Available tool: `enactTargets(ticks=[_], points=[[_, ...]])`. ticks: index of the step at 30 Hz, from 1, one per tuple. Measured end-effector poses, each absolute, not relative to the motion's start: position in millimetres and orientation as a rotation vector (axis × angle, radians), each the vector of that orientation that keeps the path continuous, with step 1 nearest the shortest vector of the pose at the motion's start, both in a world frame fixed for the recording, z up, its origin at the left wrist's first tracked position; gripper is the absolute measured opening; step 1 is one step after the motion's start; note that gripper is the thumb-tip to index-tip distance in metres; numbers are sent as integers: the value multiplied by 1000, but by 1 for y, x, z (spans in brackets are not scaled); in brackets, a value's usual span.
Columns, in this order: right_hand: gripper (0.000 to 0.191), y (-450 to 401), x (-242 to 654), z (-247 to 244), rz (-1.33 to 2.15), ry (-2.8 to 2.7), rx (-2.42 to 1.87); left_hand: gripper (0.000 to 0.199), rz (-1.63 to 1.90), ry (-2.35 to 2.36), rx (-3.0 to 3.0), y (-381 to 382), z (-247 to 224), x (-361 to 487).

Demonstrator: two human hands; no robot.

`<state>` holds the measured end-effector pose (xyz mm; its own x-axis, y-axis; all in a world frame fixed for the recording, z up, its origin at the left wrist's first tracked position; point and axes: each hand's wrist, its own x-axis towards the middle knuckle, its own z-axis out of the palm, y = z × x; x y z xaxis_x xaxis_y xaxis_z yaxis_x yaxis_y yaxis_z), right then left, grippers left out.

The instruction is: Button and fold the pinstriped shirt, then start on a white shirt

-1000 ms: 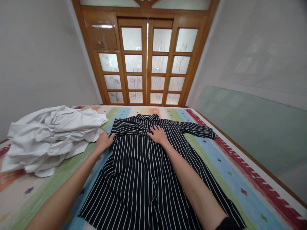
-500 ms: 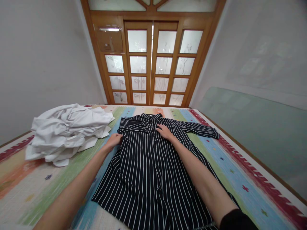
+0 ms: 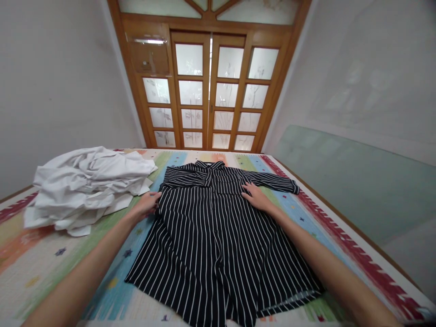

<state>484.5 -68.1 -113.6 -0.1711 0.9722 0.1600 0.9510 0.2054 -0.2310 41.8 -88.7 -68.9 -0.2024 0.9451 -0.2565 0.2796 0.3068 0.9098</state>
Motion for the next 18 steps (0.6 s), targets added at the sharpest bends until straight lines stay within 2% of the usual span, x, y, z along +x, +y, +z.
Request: enactTargets(ticks=[4, 8, 11, 15, 18], points=[[56, -104, 515, -122, 76, -2187, -1733, 56, 593, 1497, 1340, -119, -64, 26], [58, -152, 541, -126, 66, -2172, -1745, 63, 335, 1516, 1620, -149, -59, 9], [56, -186, 552, -126, 84, -2151, -1793, 56, 360, 1583, 1886, -165, -62, 3], [41, -211, 549, -123, 15, -2062, -1856, 57, 514, 1739, 2056, -172, -76, 10], [33, -213, 541, -119, -9, -1983, -1919, 50, 623, 1750, 2111, -169, -85, 23]])
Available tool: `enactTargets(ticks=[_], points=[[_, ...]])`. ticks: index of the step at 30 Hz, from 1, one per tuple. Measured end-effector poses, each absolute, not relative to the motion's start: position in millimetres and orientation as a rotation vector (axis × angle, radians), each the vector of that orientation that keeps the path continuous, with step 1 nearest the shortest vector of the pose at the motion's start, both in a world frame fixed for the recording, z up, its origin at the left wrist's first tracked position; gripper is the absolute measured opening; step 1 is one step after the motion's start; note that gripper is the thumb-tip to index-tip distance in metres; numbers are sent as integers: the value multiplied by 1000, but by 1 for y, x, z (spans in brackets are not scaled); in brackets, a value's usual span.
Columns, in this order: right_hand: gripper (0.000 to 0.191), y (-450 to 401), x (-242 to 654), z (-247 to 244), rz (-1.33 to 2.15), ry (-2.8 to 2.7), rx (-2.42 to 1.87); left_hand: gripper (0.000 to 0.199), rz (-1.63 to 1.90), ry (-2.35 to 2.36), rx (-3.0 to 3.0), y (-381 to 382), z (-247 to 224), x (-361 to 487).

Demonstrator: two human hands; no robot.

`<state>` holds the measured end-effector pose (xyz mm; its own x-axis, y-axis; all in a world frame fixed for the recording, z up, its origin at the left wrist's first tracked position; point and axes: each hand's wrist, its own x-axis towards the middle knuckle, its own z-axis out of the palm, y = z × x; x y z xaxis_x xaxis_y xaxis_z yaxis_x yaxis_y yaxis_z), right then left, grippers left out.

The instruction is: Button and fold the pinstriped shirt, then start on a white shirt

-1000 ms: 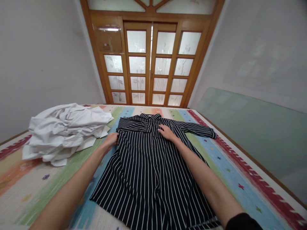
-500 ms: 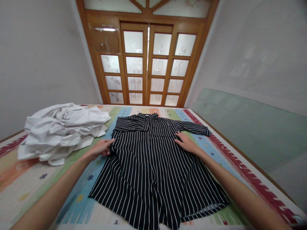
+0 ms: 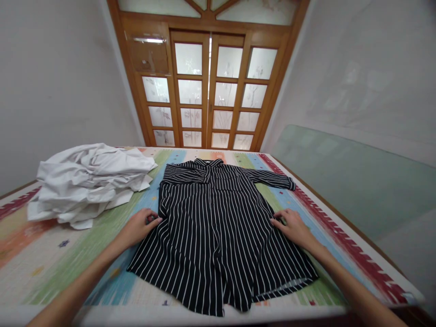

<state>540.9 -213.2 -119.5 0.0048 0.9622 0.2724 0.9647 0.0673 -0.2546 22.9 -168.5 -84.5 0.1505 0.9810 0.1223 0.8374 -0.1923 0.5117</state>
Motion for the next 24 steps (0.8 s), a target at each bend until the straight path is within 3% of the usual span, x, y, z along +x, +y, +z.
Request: enactTargets(ticks=[8, 16, 24], points=[[38, -232, 542, -115, 120, -1868, -2189, 53, 765, 1639, 1702, -180, -72, 33], [31, -254, 540, -107, 201, -1999, -2035, 70, 707, 1489, 1594, -197, -92, 14], [20, -266, 555, -97, 271, -1815, -2049, 56, 587, 1613, 1598, -223, -80, 7]])
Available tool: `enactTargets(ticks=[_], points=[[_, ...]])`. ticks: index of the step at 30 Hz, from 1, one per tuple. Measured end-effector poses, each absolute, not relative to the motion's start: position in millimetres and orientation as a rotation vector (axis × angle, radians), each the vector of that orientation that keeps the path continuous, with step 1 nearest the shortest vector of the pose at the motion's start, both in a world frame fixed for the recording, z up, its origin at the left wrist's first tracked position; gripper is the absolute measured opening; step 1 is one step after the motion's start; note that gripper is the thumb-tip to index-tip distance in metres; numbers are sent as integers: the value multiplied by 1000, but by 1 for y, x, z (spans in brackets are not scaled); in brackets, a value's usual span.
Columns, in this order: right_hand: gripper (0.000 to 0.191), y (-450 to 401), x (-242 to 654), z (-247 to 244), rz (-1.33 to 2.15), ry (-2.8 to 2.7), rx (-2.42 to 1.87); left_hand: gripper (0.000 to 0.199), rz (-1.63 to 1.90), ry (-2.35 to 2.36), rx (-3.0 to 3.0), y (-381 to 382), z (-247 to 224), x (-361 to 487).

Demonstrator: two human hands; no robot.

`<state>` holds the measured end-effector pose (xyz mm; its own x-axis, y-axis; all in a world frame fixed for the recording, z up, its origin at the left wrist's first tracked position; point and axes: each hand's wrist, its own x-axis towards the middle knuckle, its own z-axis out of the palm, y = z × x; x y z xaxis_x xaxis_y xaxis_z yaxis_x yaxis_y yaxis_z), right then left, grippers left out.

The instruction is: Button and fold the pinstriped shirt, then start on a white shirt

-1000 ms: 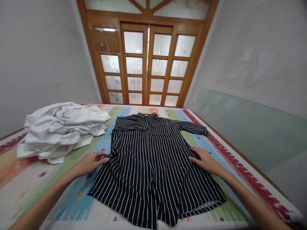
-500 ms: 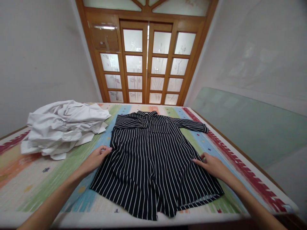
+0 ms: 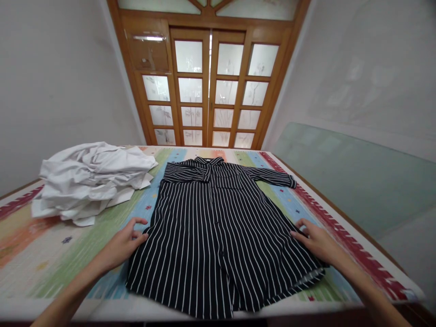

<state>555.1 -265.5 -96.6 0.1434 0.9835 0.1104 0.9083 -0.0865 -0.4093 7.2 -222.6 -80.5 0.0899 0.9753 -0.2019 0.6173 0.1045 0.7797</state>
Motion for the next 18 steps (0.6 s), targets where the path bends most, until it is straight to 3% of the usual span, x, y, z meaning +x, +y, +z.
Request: enactTargets(ticks=[6, 12, 18], points=[[31, -272, 547, -97, 229, -1825, -2141, 42, 424, 1701, 1692, -229, -77, 11], [21, -275, 552, -103, 382, -1947, -2094, 41, 323, 1687, 1725, -227, -72, 12], [24, -275, 556, -103, 371, -2025, -2131, 40, 419, 1673, 1810, -220, -79, 7]])
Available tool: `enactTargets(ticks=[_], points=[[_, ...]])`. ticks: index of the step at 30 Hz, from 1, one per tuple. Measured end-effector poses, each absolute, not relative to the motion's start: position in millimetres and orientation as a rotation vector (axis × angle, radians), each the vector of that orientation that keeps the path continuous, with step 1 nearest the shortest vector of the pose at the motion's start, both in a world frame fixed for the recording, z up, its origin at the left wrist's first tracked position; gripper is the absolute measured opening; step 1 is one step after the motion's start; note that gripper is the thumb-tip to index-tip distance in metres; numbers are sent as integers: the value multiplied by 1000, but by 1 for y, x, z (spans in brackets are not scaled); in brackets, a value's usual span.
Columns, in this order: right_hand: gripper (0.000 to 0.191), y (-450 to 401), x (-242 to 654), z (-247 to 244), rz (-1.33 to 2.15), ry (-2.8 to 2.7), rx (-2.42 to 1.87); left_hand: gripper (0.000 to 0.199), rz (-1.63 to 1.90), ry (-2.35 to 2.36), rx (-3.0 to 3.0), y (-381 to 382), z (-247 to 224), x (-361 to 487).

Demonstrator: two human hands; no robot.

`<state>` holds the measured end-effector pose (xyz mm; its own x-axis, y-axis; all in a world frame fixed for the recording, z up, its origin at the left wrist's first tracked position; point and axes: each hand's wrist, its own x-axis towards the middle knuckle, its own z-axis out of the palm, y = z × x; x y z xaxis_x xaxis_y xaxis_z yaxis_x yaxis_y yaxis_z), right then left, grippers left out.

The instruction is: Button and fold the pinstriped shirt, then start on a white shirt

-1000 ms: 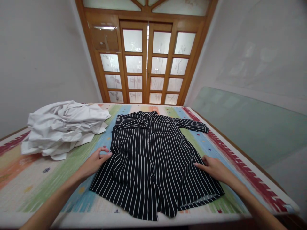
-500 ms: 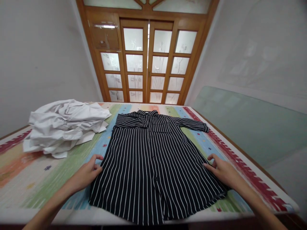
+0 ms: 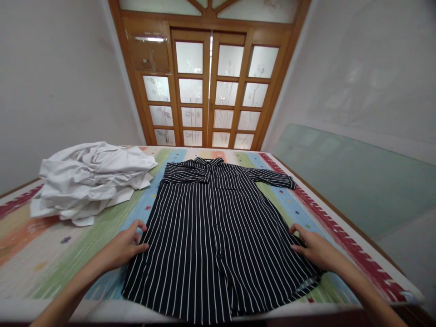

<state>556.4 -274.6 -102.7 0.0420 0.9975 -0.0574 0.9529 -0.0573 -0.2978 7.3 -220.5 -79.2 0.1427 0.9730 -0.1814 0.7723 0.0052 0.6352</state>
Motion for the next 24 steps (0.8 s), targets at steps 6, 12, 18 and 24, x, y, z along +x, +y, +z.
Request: enactTargets(ticks=[6, 12, 18, 24], points=[[32, -271, 554, -88, 370, -2107, -2195, 37, 377, 1591, 1722, -224, -73, 2], [30, -239, 529, -69, 74, -2174, -2016, 31, 229, 1779, 1911, -203, -49, 11], [37, -171, 478, -62, 80, -2258, -1697, 24, 556, 1910, 2385, -149, -44, 46], [41, -87, 437, -78, 48, -2304, -1626, 40, 554, 1814, 2505, -84, -77, 82]])
